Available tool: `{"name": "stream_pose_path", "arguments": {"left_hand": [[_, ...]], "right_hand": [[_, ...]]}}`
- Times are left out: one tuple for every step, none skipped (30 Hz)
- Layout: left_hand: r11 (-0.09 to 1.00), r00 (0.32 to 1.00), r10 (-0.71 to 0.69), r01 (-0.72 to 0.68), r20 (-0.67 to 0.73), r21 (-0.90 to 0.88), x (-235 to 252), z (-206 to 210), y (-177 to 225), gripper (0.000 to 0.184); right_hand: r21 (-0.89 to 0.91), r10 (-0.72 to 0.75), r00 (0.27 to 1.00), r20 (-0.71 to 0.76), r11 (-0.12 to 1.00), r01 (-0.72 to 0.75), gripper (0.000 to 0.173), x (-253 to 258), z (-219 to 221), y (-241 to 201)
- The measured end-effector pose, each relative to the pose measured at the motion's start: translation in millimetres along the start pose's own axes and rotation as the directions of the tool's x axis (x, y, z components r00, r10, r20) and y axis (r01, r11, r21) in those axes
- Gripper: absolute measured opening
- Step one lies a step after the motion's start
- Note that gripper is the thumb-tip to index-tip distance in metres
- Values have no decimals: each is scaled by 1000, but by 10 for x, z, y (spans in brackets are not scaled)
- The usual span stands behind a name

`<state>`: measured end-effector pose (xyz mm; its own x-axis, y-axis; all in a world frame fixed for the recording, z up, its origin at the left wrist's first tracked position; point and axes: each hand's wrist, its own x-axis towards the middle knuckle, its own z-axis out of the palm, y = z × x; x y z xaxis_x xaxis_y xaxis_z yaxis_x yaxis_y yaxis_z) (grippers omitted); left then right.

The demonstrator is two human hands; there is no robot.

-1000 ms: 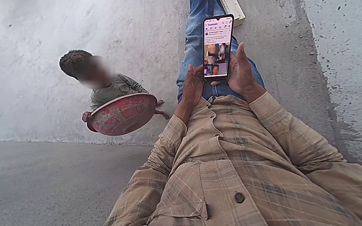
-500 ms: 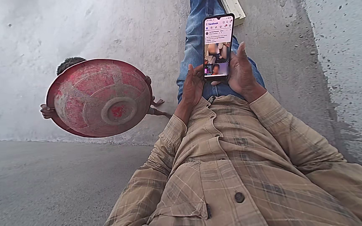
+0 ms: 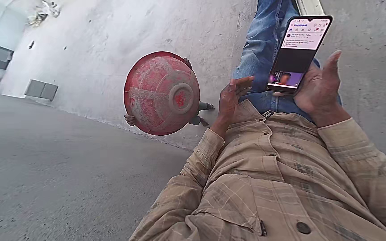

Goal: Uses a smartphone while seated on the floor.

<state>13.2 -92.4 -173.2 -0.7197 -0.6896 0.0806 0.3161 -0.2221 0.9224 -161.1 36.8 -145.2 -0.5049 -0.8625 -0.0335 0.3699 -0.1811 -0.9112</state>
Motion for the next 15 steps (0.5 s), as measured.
{"name": "stream_pose_path", "arguments": {"left_hand": [[999, 999, 9, -7, -47, 53, -66, -109, 61, 57], [993, 996, 12, -1, -93, 121, -132, -242, 106, 57], [986, 990, 17, 7, -143, 168, -164, -413, 111, 56], [979, 978, 20, 23, -208, 202, -173, -605, 83, 54], [964, 961, 4, 70, -277, 257, -205, -789, 62, 53], [934, 935, -31, 153, -353, 323, -269, -938, 59, 52], [912, 904, -51, 215, -425, 348, -287, -1046, 45, 51], [908, 887, -53, 234, -459, 347, -255, -1107, 33, 50], [910, 890, -38, 219, -454, 351, -192, -1098, 36, 50], [907, 905, -16, 193, -425, 375, -165, -1033, 41, 50], [902, 924, -1, 165, -381, 400, -172, -961, 42, 55], [892, 937, 2, 157, -350, 424, -165, -903, 44, 64], [879, 939, -3, 167, -345, 446, -154, -864, 33, 73], [864, 934, -21, 196, -356, 465, -189, -805, 44, 76], [853, 935, -35, 213, -354, 477, -196, -733, 67, 79]], "right_hand": [[-3, 4, 1000, 1, 1000, -4, 70, -3, -1, 1], [-4, 4, 1000, 5, 1000, -4, 70, -4, -3, 4], [-3, 4, 1000, 13, 1000, -4, 70, -2, -2, 1], [-2, 4, 1000, 16, 1000, -4, 71, 0, 4, -2], [3, 9, 1000, 13, 1000, -9, 71, 1, 7, -4], [5, 16, 1000, 7, 1000, -16, 72, 0, 9, -5], [10, 19, 1000, 1, 1000, -19, 73, -1, 10, -6], [6, 18, 1000, 1, 1000, -18, 73, 1, 7, -6], [1, 16, 1000, 6, 1000, -16, 73, 2, 0, -8], [-4, 15, 1000, 7, 1000, -15, 72, -3, -8, -4], [-6, 19, 1000, 11, 1000, -19, 71, -7, -10, 4], [-9, 18, 1000, 16, 1000, -18, 71, 3, -8, 5], [-11, 18, 1000, 20, 1000, -18, 72, 8, -8, 3], [-4, 22, 999, 25, 1000, -22, 73, 2, -15, 10], [6, 22, 999, 26, 1000, -22, 73, 1, -18, 14]]}}
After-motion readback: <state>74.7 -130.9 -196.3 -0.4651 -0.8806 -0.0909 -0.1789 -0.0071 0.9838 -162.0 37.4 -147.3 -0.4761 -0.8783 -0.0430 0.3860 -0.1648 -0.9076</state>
